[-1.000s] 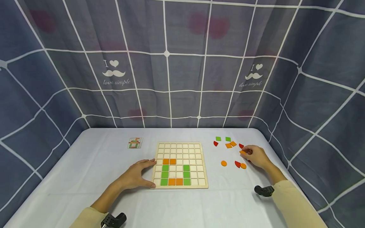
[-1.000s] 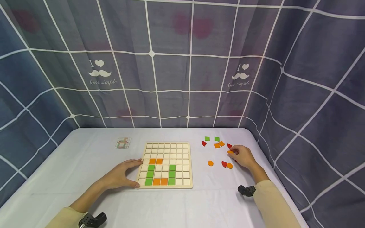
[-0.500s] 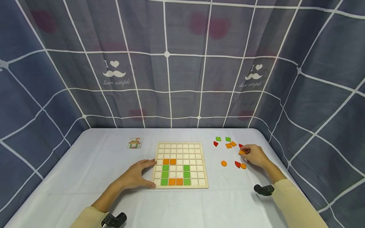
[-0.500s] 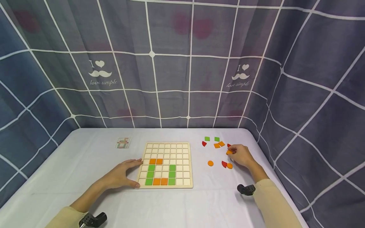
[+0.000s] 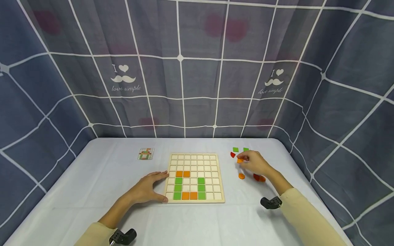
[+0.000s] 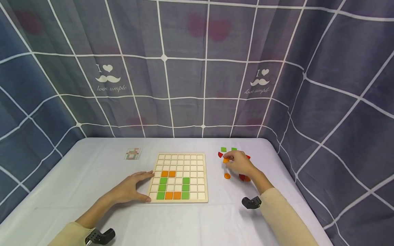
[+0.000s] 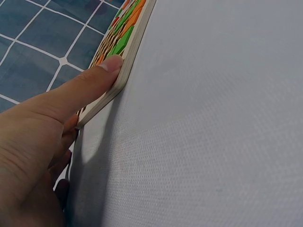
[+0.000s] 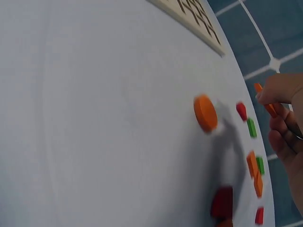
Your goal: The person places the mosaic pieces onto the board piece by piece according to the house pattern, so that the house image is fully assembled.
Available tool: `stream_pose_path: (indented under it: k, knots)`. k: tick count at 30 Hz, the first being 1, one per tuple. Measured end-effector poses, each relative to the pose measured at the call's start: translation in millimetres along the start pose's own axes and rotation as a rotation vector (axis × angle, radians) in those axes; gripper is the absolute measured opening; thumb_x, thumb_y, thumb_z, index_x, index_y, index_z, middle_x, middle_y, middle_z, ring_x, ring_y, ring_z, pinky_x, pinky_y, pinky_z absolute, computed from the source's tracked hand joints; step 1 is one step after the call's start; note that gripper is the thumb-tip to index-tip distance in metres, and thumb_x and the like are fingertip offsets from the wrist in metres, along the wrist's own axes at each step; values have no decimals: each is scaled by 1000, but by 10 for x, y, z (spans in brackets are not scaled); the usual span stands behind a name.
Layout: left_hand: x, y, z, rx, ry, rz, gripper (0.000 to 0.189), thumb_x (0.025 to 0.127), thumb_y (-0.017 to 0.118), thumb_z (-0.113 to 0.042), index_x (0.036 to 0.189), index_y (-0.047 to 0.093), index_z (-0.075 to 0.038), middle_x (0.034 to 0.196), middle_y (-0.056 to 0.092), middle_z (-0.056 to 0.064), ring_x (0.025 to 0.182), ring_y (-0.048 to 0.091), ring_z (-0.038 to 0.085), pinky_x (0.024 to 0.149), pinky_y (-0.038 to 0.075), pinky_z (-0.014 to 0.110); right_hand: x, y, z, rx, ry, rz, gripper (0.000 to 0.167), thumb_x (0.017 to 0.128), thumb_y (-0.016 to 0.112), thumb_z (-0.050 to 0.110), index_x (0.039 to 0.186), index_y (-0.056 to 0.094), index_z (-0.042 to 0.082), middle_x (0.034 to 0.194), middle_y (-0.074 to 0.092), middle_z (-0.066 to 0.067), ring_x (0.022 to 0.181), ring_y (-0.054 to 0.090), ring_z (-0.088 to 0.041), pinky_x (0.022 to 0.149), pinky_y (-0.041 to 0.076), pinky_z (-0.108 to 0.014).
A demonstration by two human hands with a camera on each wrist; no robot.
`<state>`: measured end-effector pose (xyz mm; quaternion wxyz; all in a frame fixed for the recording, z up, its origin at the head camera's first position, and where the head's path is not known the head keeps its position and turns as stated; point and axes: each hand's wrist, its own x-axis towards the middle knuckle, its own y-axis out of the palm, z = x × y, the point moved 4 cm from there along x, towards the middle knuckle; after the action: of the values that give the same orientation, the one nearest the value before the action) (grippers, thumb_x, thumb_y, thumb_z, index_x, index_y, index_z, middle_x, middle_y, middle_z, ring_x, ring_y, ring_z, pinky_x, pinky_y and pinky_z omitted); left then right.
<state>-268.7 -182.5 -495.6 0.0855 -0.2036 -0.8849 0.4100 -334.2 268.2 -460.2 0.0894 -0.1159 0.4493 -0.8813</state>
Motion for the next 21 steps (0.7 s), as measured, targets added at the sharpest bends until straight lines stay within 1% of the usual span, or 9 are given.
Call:
stream_pose_path:
  k: [3,6,13,17,21]
  knots:
    - [-3,0,-2,-2,-2,-1,102,63,97,-50,149,57,-13,157,47,8,147,34,42,115,28,66,53,102,169,20,-30,27,33,86,76,6,119,75,1,112,71,-5,103,62,-27,96,52,-51]
    - [-7,1,3,4,-4,-3,102,63,97,-51,149,58,-13,157,48,7,146,35,42,114,29,67,103,208,325,31,-79,50,33,86,77,6,118,75,2,112,71,-2,103,62,-25,96,52,-49]
    - [-4,5,17,6,3,-7,102,63,96,-52,149,58,-14,157,48,5,146,35,42,113,31,67,199,446,630,30,-223,76,29,85,77,6,113,77,2,105,70,2,92,59,-18,88,53,-41]
    - [-5,9,20,4,-1,-8,102,63,97,-52,149,58,-14,157,48,6,146,35,42,114,31,67,233,594,771,48,-263,108,28,86,78,6,113,77,2,104,70,3,91,59,-15,88,53,-38]
    - [-9,9,17,4,-7,-11,102,62,97,-51,149,58,-14,157,48,7,146,35,42,113,31,68,279,733,904,61,-307,123,27,86,76,3,113,77,3,103,70,4,89,59,-14,84,54,-34]
